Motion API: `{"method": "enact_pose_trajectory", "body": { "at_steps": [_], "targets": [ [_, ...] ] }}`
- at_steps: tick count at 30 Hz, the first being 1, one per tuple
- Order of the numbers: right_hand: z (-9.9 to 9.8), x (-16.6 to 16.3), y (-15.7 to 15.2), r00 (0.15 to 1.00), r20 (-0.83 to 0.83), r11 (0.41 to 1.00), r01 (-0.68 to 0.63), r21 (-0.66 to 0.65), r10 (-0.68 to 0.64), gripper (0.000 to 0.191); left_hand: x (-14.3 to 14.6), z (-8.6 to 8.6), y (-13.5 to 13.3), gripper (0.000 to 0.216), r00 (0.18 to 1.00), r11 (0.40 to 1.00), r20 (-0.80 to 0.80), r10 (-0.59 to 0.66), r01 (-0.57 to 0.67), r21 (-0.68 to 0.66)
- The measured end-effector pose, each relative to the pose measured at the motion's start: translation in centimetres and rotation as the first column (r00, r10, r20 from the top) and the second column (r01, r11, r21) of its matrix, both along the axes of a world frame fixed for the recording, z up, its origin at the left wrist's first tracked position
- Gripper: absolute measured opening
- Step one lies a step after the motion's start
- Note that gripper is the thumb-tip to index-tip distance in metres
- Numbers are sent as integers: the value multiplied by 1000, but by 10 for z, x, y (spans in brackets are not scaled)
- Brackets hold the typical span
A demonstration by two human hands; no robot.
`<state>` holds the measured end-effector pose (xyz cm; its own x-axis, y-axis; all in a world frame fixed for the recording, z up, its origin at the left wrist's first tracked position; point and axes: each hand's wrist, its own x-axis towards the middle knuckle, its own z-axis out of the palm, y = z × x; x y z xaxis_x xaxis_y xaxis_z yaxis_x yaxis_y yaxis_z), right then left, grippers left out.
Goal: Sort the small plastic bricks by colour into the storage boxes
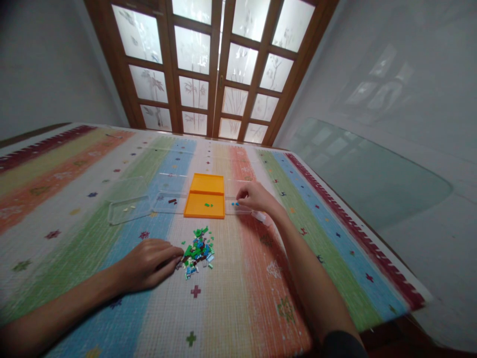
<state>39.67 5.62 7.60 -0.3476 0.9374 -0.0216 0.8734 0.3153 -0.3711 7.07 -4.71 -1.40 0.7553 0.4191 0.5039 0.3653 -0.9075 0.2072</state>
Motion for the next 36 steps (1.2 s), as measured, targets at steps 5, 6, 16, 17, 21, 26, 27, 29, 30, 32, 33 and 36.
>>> {"method": "enact_pose_trajectory", "body": {
  "at_steps": [5, 6, 16, 17, 21, 26, 27, 29, 30, 32, 33, 36],
  "targets": [
    [-12, 6, 6, 998, 68, 991, 14, -130, -5, 21, -1, 2, 0, 21, 1000, 1000, 7, -1, 1, 1],
    [-13, 6, 7, 997, 80, 991, 11, -137, 0, 22, -1, 2, 0, 21, 1000, 1000, 7, 0, 0, 0],
    [-13, 3, 6, 973, 227, 994, 67, -84, -46, 25, -1, 1, 0, 22, 1000, 1000, 2, -1, 1, 0],
    [-11, 4, 5, 972, 233, 996, 59, -72, -40, 24, -1, 0, 0, 22, 1000, 1000, 1, -2, 2, -1],
    [3, 0, -2, 977, 214, 1000, 12, 14, -15, 21, -1, 2, 0, 22, 1000, 1000, -1, -1, 1, -10],
    [12, -22, -19, 974, 109, 980, -193, -38, 197, 21, 0, 5, -2, 22, 1000, 1000, 8, 5, -5, -7],
    [12, -29, -23, 964, 86, 967, -245, -66, 250, 21, 0, 5, -2, 22, 1000, 1000, 9, 8, -8, -5],
    [8, -42, -30, 935, 63, 934, -343, -97, 350, 21, 0, 5, -2, 21, 1000, 1000, 12, 13, -13, 1],
    [6, -49, -34, 915, 66, 915, -390, -100, 397, 21, 0, 5, -2, 21, 1000, 1000, 12, 16, -16, 4],
    [0, -60, -39, 884, 76, 885, -452, -108, 461, 25, 0, 5, -2, 21, 1000, 1000, 12, 29, -29, 10],
    [-4, -64, -41, 878, 84, 880, -461, -113, 471, 27, 0, 4, -2, 21, 999, 999, 16, 37, -37, 16],
    [-16, -71, -41, 869, 123, 876, -468, -113, 480, 29, 0, 3, -1, 21, 998, 998, 34, 61, -62, 29]
  ]
}}
